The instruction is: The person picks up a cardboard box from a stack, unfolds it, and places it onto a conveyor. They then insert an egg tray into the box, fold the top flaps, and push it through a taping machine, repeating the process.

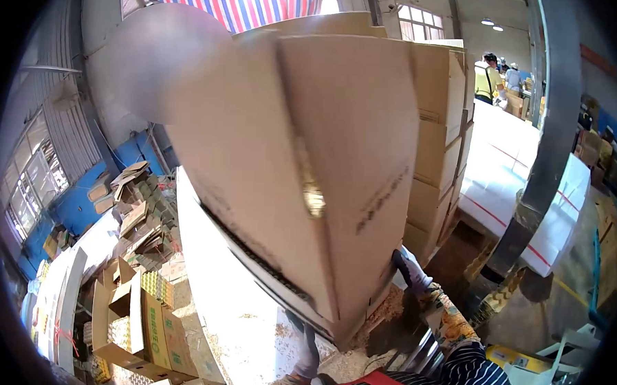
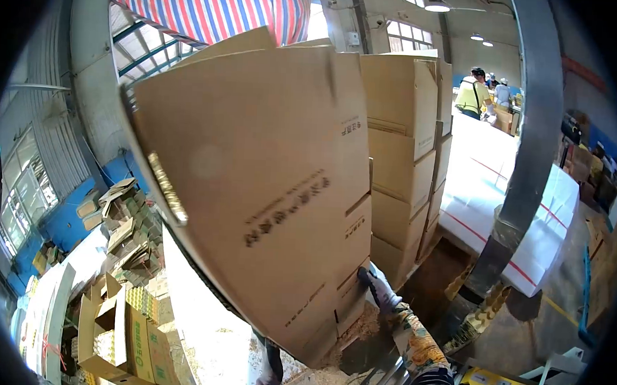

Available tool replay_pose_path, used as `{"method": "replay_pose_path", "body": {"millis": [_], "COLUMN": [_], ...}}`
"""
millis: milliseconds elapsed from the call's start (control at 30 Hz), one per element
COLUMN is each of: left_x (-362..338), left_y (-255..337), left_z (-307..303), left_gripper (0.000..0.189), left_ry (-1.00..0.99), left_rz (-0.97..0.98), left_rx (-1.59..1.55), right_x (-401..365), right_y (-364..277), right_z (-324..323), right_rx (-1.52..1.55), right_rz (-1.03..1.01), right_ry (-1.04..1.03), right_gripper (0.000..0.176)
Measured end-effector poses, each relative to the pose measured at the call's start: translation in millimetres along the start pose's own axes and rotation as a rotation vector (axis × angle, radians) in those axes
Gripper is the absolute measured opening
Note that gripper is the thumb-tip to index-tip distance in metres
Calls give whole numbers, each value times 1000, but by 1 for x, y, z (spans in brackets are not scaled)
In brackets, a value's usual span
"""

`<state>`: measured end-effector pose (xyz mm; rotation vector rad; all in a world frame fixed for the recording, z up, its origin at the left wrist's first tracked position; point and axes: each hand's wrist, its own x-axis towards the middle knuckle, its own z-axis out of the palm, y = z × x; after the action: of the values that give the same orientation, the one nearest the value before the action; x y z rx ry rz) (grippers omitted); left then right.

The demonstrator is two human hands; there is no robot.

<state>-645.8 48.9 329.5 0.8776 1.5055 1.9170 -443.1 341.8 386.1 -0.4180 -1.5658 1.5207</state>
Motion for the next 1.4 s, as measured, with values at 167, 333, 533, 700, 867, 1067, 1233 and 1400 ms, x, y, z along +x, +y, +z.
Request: {"method": "replay_pose_path", "body": {"millis": [167, 333, 533, 700, 867, 1067, 1233, 1400], "left_x": [17, 68, 84, 89, 89, 16, 90, 37], "left_y": [210, 257, 231, 232, 250, 301, 105, -31], "left_z": [39, 85, 79, 78, 67, 113, 226, 228], "left_gripper": [111, 110, 87, 96, 118, 96, 62, 43], "left_ry": [6, 37, 65, -95, 4, -57, -865, -1039], "left_rz": [787, 1261, 1344, 1409, 1372, 1861, 222, -490], "left_rx": [371, 587, 762, 605, 661, 294, -467, -306], "right_x": [8, 17, 51, 15, -70, -282, -342, -356], "right_y": [-70, -319, -364, -376, -401, -381, -299, -222], "right_z": [18, 158, 267, 266, 196, 84, 13, -23], "right_rx": [-19, -554, -947, -749, -575, -2030, -776, -1222], "right_rz": [51, -1118, -859, -836, -969, -913, -667, -417], "right_ry": [387, 135, 224, 415, 805, 1127, 1048, 819], "right_gripper": [47, 78, 61, 23, 30, 38, 29, 23]}}
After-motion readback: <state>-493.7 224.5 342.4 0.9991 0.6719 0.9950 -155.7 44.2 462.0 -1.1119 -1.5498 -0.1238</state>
